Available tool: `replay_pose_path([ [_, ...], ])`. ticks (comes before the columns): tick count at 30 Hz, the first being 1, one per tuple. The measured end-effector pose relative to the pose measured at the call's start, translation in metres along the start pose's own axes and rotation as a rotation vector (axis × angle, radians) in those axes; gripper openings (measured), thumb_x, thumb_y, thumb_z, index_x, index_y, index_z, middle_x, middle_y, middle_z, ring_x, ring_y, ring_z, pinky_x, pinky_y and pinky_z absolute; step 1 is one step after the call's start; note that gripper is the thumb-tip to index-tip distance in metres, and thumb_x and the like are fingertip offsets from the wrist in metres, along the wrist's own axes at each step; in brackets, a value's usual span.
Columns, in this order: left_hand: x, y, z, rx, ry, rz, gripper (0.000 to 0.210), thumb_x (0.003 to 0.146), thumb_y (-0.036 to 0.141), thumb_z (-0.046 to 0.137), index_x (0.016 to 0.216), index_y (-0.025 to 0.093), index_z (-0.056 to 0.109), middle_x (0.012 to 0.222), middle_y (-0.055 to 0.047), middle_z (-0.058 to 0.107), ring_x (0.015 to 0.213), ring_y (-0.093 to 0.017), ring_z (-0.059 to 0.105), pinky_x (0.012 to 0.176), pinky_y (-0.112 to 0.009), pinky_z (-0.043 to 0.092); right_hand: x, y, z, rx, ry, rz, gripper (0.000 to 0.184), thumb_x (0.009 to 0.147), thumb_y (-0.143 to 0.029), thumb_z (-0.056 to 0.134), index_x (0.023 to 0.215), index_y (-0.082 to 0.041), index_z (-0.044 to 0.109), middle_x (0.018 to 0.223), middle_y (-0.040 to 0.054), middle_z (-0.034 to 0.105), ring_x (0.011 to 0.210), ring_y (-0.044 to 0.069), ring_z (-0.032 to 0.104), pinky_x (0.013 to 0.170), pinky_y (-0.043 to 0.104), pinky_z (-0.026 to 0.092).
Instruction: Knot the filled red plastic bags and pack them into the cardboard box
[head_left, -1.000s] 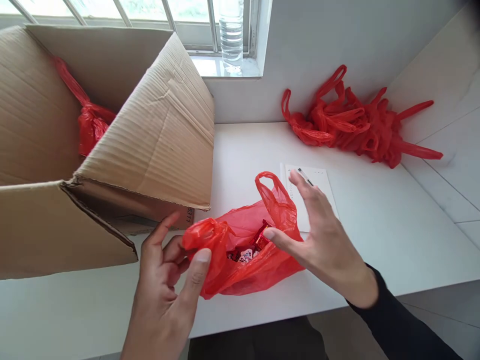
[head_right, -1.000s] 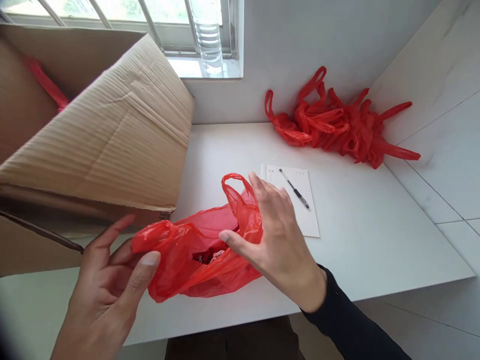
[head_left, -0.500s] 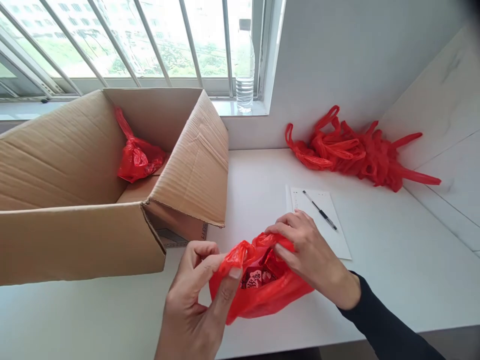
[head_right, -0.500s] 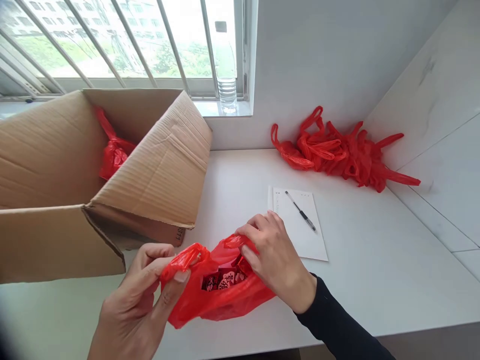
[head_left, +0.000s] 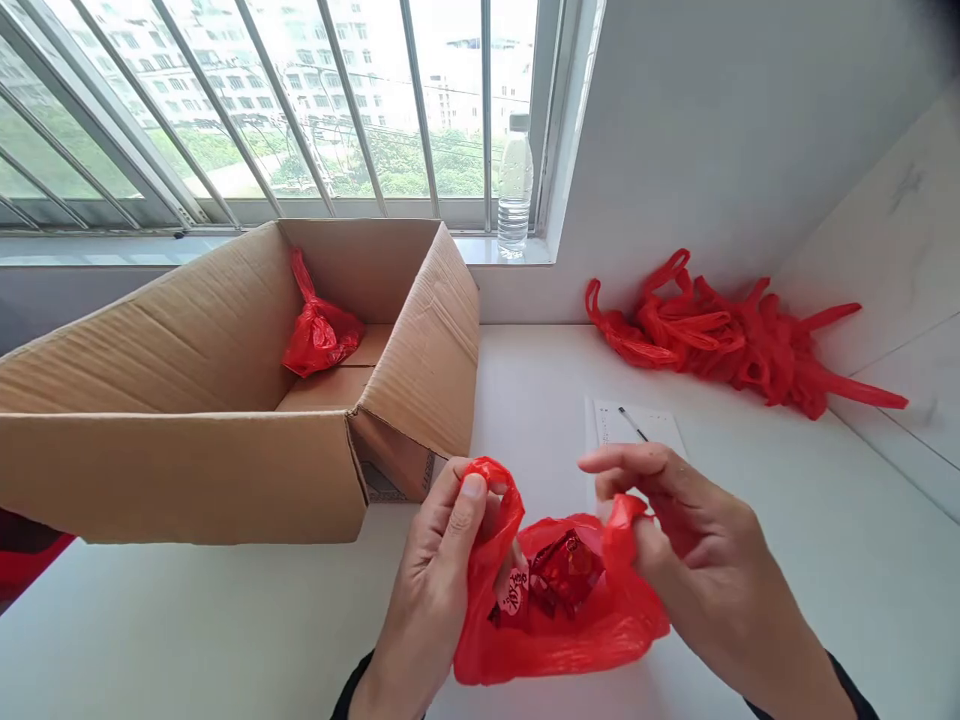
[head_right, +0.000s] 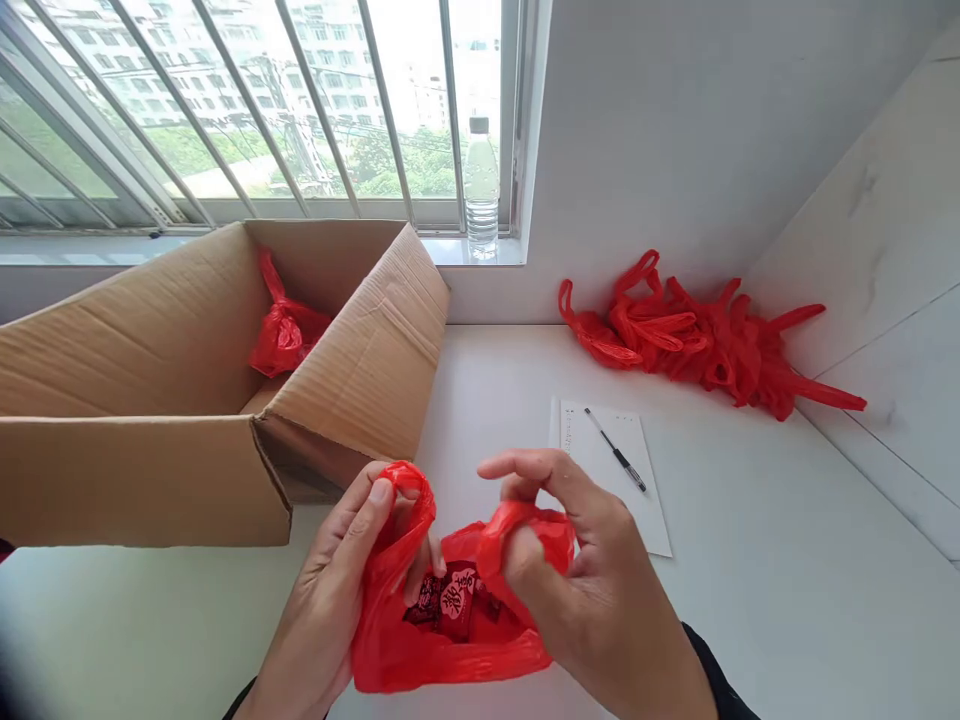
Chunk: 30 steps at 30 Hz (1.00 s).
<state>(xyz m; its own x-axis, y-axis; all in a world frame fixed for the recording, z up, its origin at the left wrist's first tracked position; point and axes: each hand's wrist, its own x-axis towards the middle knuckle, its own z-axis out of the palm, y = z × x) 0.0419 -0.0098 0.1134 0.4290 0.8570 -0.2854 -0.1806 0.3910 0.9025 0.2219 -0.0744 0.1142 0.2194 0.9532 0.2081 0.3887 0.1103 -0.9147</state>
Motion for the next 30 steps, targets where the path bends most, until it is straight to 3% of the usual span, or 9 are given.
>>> replay_pose_path([
  [2, -0.004, 0.001, 0.000, 0.037, -0.080, 0.004, 0.029, 0.099, 0.051, 0.056, 0.093, 0.023, 0.056, 0.070, 0.005, 0.049, 0.056, -0.006, 0.046, 0.056, -0.016, 0.043, 0.003, -0.005, 0.006, 0.033, -0.122, 0.089, 0.047, 0.088, -0.014, 0.056, 0.128, -0.039, 0.058, 0.086, -0.0064, 0.059, 0.075, 0.011, 0.061, 0.071, 0.022, 0.052],
  [4, -0.008, 0.001, -0.002, 0.058, -0.173, -0.052, 0.029, 0.097, 0.052, 0.059, 0.101, 0.025, 0.052, 0.076, 0.005, 0.052, 0.062, -0.007, 0.047, 0.060, -0.017, 0.044, 0.008, -0.008, 0.011, 0.049, -0.211, 0.126, 0.035, 0.088, -0.018, 0.059, 0.119, -0.035, 0.063, 0.091, -0.0059, 0.063, 0.080, 0.012, 0.064, 0.076, 0.023, 0.052],
  [8, -0.011, -0.001, -0.010, 0.192, -0.333, -0.144, 0.045, 0.092, 0.047, 0.069, 0.123, 0.031, 0.041, 0.096, 0.000, 0.065, 0.076, -0.012, 0.058, 0.071, -0.024, 0.050, 0.014, -0.007, 0.012, 0.084, -0.128, 0.107, 0.009, 0.089, -0.022, 0.060, 0.093, -0.029, 0.066, 0.090, -0.0060, 0.067, 0.076, 0.011, 0.063, 0.072, 0.022, 0.051],
  [10, -0.008, -0.004, -0.014, 0.320, -0.374, -0.096, 0.029, 0.095, 0.045, 0.066, 0.113, 0.025, 0.052, 0.097, -0.002, 0.065, 0.079, -0.013, 0.058, 0.072, -0.024, 0.048, 0.015, -0.004, 0.010, 0.059, -0.079, 0.109, 0.012, 0.089, -0.021, 0.060, 0.094, -0.030, 0.065, 0.091, -0.0061, 0.067, 0.079, 0.012, 0.061, 0.072, 0.023, 0.051],
  [13, 0.002, -0.010, -0.020, 0.344, -0.332, -0.007, 0.035, 0.102, 0.046, 0.052, 0.082, 0.018, 0.059, 0.078, -0.002, 0.061, 0.071, -0.012, 0.054, 0.067, -0.023, 0.044, 0.013, 0.002, 0.004, -0.119, -0.013, 0.067, 0.014, 0.089, -0.022, 0.061, 0.096, -0.033, 0.067, 0.098, -0.0040, 0.065, 0.093, 0.016, 0.059, 0.077, 0.026, 0.050],
  [18, 0.008, -0.012, -0.018, 0.107, -0.129, 0.005, 0.034, 0.102, 0.051, 0.048, 0.093, 0.022, 0.062, 0.048, 0.008, 0.039, 0.045, -0.010, 0.046, 0.055, -0.022, 0.045, 0.007, -0.005, -0.005, -0.209, 0.058, 0.009, 0.018, 0.091, -0.021, 0.062, 0.102, -0.035, 0.066, 0.087, -0.0050, 0.063, 0.080, 0.015, 0.059, 0.068, 0.025, 0.051],
  [21, -0.002, -0.006, -0.007, 0.143, -0.112, 0.015, 0.032, 0.096, 0.046, 0.062, 0.120, 0.027, 0.058, 0.068, 0.005, 0.055, 0.055, -0.010, 0.051, 0.057, -0.020, 0.050, 0.005, -0.017, -0.005, -0.099, -0.071, -0.029, 0.023, 0.090, -0.015, 0.062, 0.104, -0.034, 0.063, 0.094, -0.0067, 0.068, 0.084, 0.012, 0.064, 0.074, 0.022, 0.054],
  [25, -0.013, 0.003, 0.009, 0.274, -0.285, 0.058, 0.057, 0.082, 0.026, 0.077, 0.133, 0.032, 0.054, 0.107, -0.005, 0.066, 0.091, -0.020, 0.064, 0.084, -0.030, 0.056, 0.008, -0.023, 0.003, 0.038, -0.205, -0.036, 0.026, 0.088, -0.010, 0.061, 0.104, -0.030, 0.060, 0.094, -0.0060, 0.068, 0.083, 0.011, 0.066, 0.076, 0.021, 0.057],
  [30, -0.003, -0.001, 0.003, 0.337, -0.391, 0.033, 0.008, 0.091, 0.026, 0.067, 0.095, 0.021, 0.060, 0.082, 0.001, 0.052, 0.071, -0.012, 0.045, 0.062, -0.020, 0.041, 0.009, -0.017, 0.006, -0.123, -0.146, -0.196, 0.029, 0.093, -0.010, 0.057, 0.116, -0.029, 0.058, 0.098, -0.0041, 0.067, 0.088, 0.012, 0.063, 0.079, 0.023, 0.054],
])
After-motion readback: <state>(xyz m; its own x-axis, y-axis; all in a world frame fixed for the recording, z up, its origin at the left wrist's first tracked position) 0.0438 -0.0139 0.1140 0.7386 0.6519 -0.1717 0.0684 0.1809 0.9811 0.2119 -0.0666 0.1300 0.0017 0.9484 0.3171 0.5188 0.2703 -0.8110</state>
